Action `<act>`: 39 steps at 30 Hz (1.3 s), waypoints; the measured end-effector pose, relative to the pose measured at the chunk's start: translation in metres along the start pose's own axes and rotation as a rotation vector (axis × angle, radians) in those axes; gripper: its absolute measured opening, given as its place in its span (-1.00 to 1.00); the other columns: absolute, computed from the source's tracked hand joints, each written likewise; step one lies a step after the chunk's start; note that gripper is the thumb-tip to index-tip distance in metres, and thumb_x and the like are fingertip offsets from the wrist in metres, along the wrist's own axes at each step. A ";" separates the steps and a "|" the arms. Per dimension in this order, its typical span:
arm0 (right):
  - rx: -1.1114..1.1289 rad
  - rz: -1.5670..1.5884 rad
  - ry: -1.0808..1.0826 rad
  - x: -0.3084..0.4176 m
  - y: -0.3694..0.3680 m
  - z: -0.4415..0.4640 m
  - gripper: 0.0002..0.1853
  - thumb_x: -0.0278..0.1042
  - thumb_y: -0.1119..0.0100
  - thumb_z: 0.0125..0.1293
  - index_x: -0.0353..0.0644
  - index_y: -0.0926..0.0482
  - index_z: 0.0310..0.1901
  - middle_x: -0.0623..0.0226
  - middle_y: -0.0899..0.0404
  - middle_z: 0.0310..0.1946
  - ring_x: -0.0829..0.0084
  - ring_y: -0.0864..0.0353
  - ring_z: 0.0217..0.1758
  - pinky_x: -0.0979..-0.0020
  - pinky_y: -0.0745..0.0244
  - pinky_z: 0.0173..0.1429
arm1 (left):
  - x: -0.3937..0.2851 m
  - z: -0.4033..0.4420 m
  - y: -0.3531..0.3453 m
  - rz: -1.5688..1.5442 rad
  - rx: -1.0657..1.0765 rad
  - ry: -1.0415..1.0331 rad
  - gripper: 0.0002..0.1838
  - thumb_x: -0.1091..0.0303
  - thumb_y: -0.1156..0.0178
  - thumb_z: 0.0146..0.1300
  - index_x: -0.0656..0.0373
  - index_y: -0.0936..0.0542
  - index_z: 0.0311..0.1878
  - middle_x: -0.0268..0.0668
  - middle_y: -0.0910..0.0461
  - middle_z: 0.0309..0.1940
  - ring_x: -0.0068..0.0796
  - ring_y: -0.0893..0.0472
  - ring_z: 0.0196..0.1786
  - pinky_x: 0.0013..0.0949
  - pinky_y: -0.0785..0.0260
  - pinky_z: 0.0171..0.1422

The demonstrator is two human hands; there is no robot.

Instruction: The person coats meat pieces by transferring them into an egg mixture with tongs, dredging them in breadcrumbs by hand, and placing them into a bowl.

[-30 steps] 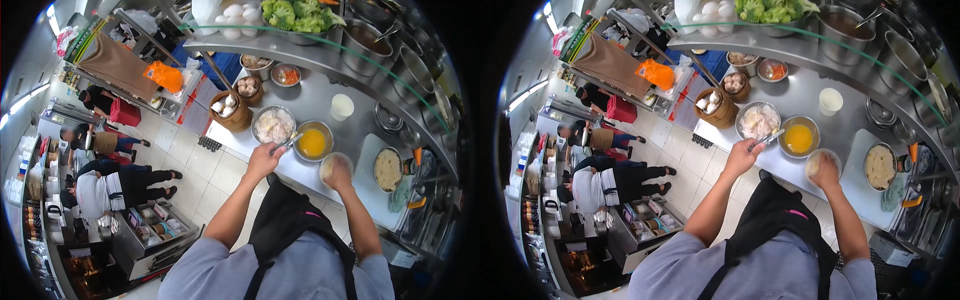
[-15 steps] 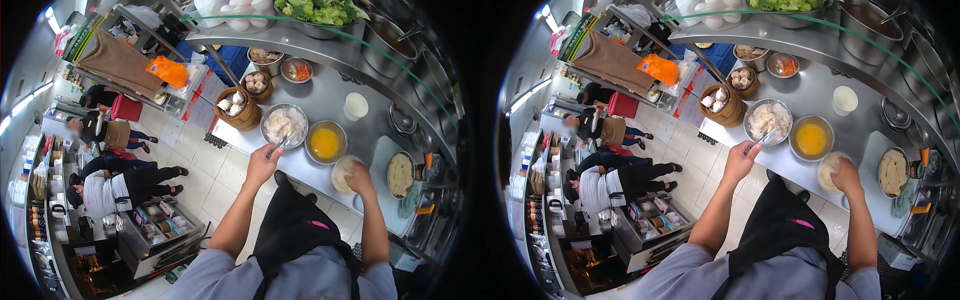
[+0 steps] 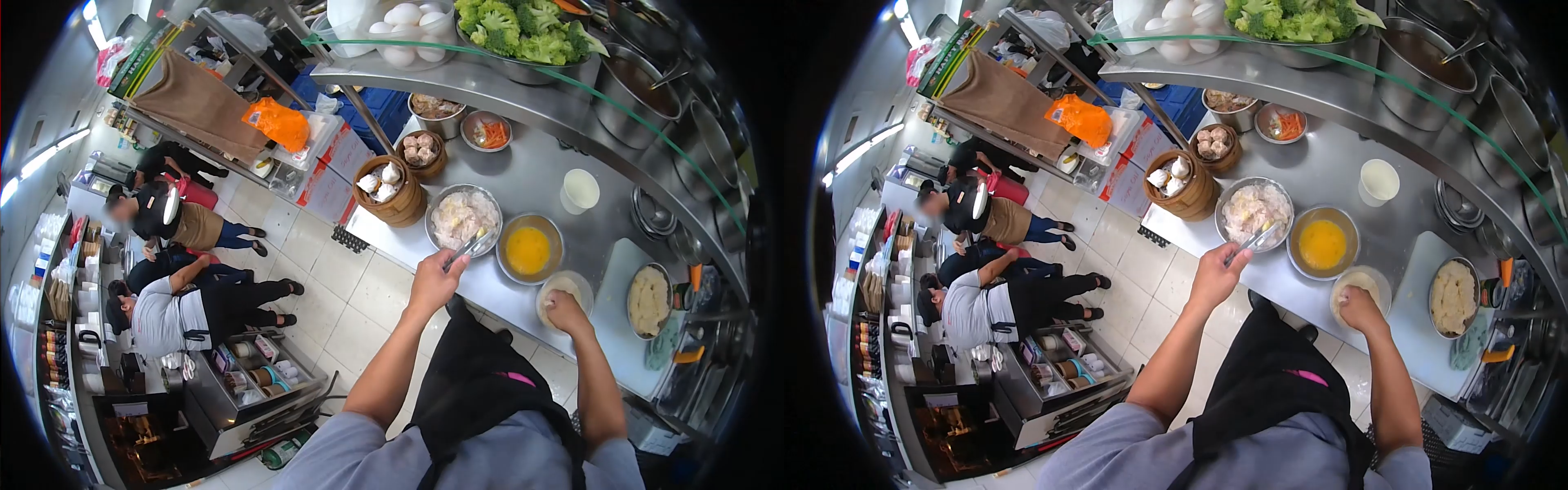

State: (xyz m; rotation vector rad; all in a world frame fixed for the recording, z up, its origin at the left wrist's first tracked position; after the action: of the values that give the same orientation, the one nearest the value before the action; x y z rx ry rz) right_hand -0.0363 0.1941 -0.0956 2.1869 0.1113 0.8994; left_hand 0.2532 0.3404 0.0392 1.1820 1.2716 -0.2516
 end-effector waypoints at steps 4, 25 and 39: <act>-0.038 0.074 0.044 0.007 0.015 -0.011 -0.73 -0.45 -0.16 0.14 -0.33 -0.66 -0.12 -0.16 -0.70 -0.18 -0.15 -0.68 0.02 0.07 -0.54 0.19 | -0.006 0.004 0.000 0.001 -0.015 -0.014 -0.58 0.03 -0.30 0.39 0.31 -0.67 -0.21 0.01 -0.64 -0.48 -0.05 -0.61 -0.41 -0.11 -0.42 -0.23; -0.234 -0.261 0.080 0.025 0.044 -0.030 -0.62 -0.42 -0.30 0.01 -0.27 -0.64 -0.06 -0.10 -0.67 -0.05 -0.13 -0.64 0.06 0.05 -0.54 0.20 | -0.015 0.000 -0.002 0.005 -0.007 -0.021 -0.57 0.01 -0.30 0.38 0.28 -0.69 -0.09 0.04 -0.69 -0.34 0.01 -0.67 -0.28 -0.12 -0.47 -0.13; 0.007 -0.007 0.215 -0.003 0.001 0.006 -0.77 -0.40 -0.14 0.17 -0.36 -0.62 -0.21 -0.18 -0.68 -0.18 -0.15 -0.67 -0.02 0.04 -0.53 0.15 | -0.012 -0.008 0.002 0.036 -0.086 -0.115 -0.59 0.03 -0.29 0.40 0.28 -0.68 -0.15 0.00 -0.67 -0.36 -0.08 -0.64 -0.29 -0.14 -0.46 -0.14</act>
State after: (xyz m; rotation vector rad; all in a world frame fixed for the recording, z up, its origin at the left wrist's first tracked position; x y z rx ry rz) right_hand -0.0352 0.1885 -0.0997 2.0893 0.2259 1.1298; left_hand 0.2458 0.3422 0.0517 1.1007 1.1484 -0.2327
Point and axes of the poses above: each hand's wrist, its own z-axis towards the middle knuckle, its own y-axis out of the back of the hand, x = y × z, the point moved 8 cm from there along z, towards the middle knuckle
